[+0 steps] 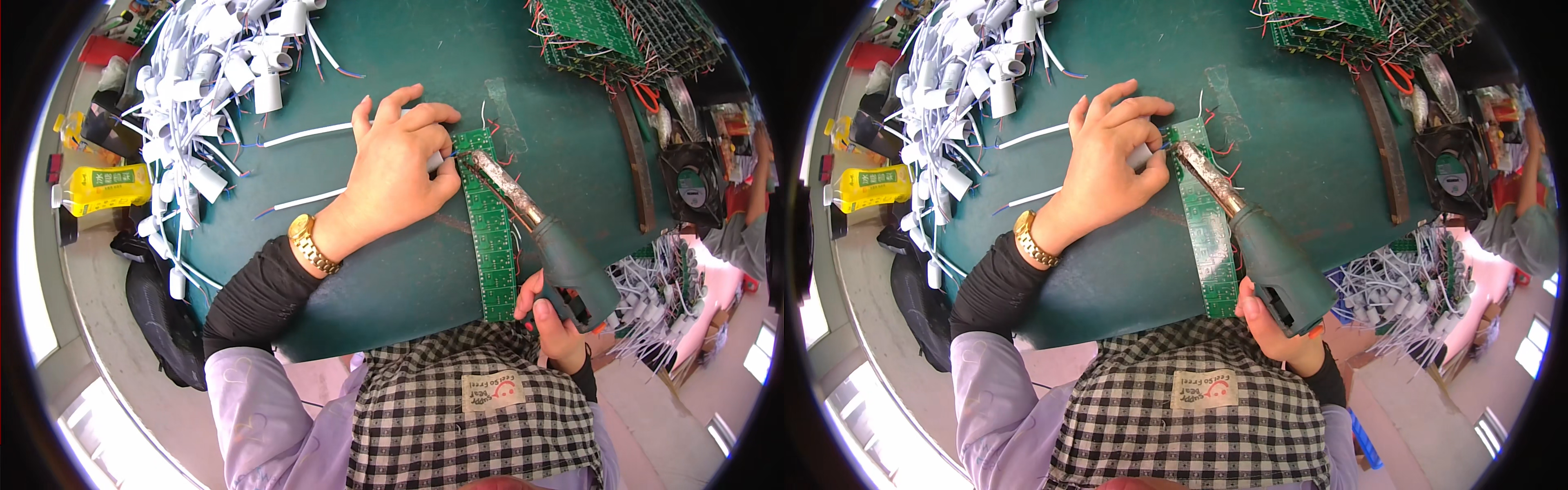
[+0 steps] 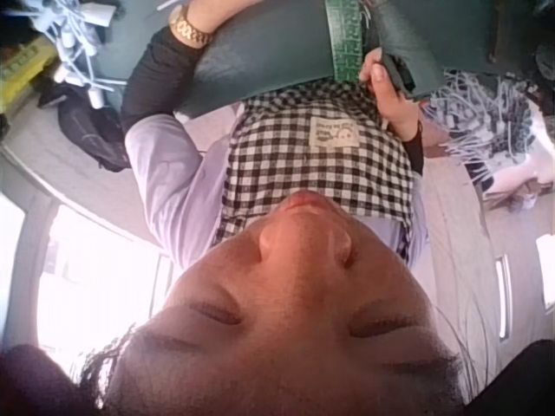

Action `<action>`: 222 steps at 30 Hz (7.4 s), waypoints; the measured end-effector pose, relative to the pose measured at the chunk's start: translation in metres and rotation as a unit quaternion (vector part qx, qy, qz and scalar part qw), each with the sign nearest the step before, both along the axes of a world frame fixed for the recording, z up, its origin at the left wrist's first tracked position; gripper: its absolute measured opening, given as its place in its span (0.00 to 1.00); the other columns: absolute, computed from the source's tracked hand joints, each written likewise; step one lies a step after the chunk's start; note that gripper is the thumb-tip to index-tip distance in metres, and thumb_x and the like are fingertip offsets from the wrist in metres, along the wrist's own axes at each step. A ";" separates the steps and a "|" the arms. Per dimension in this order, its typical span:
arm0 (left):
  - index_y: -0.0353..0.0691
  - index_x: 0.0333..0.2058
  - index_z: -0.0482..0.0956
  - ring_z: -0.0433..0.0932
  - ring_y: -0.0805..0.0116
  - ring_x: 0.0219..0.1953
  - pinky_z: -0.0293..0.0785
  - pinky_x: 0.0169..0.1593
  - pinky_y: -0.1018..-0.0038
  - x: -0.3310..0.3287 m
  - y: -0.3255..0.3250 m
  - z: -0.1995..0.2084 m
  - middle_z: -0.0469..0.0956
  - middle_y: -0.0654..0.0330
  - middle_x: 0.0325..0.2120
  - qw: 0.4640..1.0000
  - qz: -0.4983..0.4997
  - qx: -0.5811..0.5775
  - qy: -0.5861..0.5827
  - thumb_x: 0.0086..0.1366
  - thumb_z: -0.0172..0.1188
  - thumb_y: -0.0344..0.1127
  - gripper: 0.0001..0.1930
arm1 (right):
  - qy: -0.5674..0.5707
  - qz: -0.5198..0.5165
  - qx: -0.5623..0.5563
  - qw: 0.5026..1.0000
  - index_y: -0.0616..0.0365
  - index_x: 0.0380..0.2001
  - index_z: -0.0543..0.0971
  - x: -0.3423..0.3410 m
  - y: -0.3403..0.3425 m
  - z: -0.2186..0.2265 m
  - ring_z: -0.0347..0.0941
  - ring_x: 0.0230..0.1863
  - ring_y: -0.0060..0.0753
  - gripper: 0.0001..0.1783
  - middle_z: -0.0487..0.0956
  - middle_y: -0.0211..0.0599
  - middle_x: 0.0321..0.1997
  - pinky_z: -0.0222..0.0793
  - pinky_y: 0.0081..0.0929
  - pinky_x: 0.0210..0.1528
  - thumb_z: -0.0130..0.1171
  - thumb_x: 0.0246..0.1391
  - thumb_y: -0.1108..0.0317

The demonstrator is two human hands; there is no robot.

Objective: The person solders wires and electronic components onto green printed circuit boards (PCBs) using a soldering iron.

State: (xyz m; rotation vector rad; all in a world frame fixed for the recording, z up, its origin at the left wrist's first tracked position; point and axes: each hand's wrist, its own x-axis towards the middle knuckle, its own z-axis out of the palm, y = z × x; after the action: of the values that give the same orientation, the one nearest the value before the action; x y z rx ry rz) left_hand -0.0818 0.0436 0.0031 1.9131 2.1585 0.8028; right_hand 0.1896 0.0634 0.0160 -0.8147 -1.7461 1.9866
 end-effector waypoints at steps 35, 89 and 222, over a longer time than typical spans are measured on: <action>0.42 0.32 0.71 0.65 0.51 0.55 0.53 0.57 0.45 -0.003 -0.008 -0.004 0.74 0.63 0.45 0.998 -0.029 0.053 -0.028 0.50 0.59 0.27 0.10 | 0.112 -0.139 -0.056 0.982 0.70 0.53 0.60 0.007 0.000 -0.012 0.68 0.21 0.29 0.30 0.70 0.40 0.23 0.67 0.24 0.24 0.52 0.58 0.56; 0.41 0.19 0.72 0.72 0.60 0.48 0.63 0.48 0.63 -0.002 -0.003 -0.009 0.77 0.65 0.39 0.994 -0.034 0.100 -0.002 0.42 0.61 0.24 0.06 | -0.033 0.019 0.007 0.999 0.61 0.44 0.64 0.012 -0.004 -0.004 0.69 0.29 0.29 0.21 0.70 0.39 0.30 0.68 0.27 0.33 0.55 0.53 0.59; 0.39 0.20 0.75 0.63 0.47 0.58 0.57 0.56 0.54 0.019 -0.011 0.003 0.76 0.65 0.41 0.999 0.003 0.041 0.012 0.43 0.59 0.27 0.03 | 0.127 -0.100 -0.053 0.985 0.64 0.56 0.62 0.021 -0.016 -0.017 0.70 0.26 0.29 0.28 0.72 0.38 0.28 0.70 0.28 0.30 0.53 0.56 0.61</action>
State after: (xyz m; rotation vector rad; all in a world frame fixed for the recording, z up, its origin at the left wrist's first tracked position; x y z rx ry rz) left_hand -0.0627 0.0327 0.0061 1.9653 2.1798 0.8860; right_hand 0.2109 0.0478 -0.0011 -0.7039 -1.3709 1.9625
